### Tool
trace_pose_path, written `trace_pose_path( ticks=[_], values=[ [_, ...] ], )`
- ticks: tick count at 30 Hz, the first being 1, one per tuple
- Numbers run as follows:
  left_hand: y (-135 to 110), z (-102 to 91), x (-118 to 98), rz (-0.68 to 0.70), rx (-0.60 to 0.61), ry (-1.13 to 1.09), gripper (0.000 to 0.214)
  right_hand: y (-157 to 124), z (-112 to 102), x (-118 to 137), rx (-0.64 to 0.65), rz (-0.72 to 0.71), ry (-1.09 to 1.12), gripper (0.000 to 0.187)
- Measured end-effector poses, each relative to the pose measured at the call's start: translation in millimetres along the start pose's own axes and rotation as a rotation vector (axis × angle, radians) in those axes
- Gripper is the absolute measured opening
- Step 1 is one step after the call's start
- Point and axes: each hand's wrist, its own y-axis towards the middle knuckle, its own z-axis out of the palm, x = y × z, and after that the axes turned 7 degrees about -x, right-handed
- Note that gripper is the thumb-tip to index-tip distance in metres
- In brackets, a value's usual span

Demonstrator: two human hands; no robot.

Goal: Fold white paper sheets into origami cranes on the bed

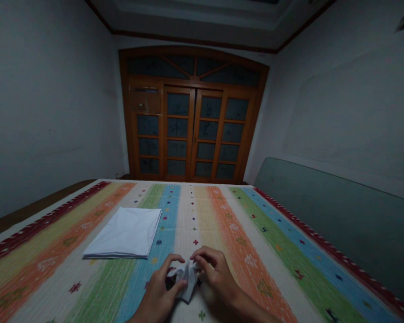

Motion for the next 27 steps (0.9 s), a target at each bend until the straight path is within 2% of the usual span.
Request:
trace_pose_path(
  ticks=[5, 11, 15, 23, 27],
  values=[
    [-1.4, 2.6, 6.3, -0.028, 0.119, -0.215, 0.043, 3.0, -3.3, 1.1, 0.127, 0.004, 0.050, 0.024],
    [0.6, 6.6, 13.6, -0.131, 0.260, -0.413, 0.068, 1.1, -1.9, -7.4, 0.130, 0.018, -0.001, 0.028],
    [7.1, 3.1, 14.4, -0.108, 0.284, -0.482, 0.071, 0.8, -5.8, -7.7, 0.148, -0.056, -0.028, 0.027],
    [13.2, -1.5, 12.7, -0.119, 0.313, -0.588, 0.071, -5.6, -3.4, -10.0, 0.135, -0.124, -0.096, 0.013],
    [14.3, -1.2, 19.2, -0.143, 0.320, -0.603, 0.073, -12.0, -1.3, -19.7, 0.074, -0.198, -0.182, 0.010]
  ],
)
